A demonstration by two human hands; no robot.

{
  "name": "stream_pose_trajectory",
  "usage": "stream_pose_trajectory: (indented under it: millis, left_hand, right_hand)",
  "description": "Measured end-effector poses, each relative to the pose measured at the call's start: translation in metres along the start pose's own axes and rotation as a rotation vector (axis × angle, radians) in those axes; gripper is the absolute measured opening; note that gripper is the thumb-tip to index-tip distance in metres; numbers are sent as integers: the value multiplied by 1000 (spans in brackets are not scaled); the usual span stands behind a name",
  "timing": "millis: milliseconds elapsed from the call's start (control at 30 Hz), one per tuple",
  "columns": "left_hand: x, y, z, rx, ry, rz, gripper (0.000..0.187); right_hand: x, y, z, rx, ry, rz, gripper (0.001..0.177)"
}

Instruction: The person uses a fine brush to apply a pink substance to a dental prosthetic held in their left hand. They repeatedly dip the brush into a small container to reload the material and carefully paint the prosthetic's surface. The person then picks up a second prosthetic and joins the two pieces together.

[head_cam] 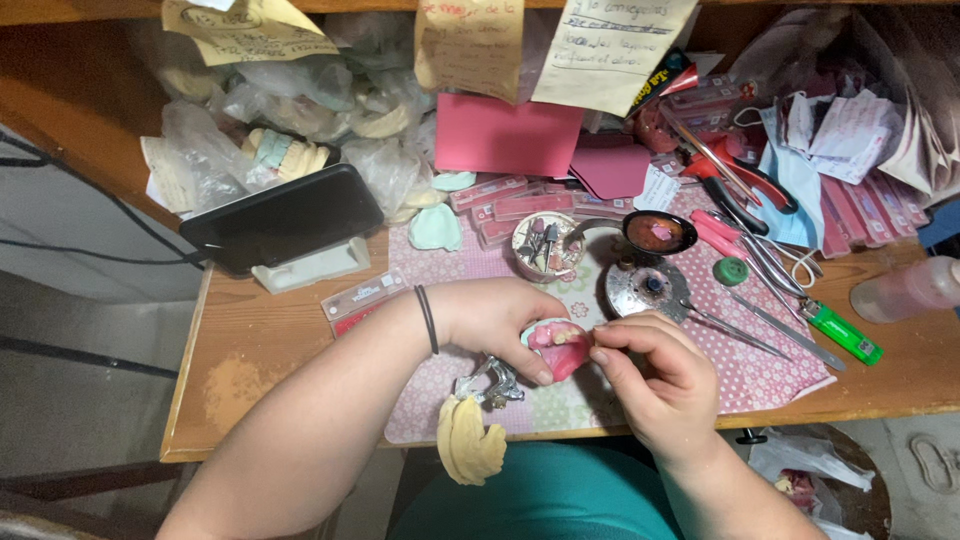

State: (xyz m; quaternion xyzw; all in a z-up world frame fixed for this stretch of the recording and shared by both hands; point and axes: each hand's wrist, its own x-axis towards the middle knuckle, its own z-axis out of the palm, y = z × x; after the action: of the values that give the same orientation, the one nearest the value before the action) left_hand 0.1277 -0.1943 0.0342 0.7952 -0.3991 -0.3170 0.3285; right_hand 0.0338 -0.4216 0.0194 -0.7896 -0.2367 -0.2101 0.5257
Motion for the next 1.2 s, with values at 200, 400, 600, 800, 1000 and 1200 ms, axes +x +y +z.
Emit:
stream_pose_trajectory:
  millis: [200,400,600,800,1000,1200]
  left_hand:
    - [-1,8,-4,-36,87,-139,45]
    - [0,6,0,-68,118,-187,40]
    - [-2,9,-1,-75,130,-204,44]
    - [-2,6,0,-35,142,-185,46]
    - [-4,10,-3,-9,120,-209,48]
    - [-5,19,-7,11,87,-282,56]
  right_hand:
    - [-5,-5,-19,-383,-172,6,12]
    - [-18,20,-15,-638,-197,163,19]
    - [-18,20,-15,-703,-198,154,28]
    - [-14,9,-19,-439,-115,106,12]
    - [-29,20,-24,-376,53,159,24]
    - [-18,5,-25,-357,151,-88,8]
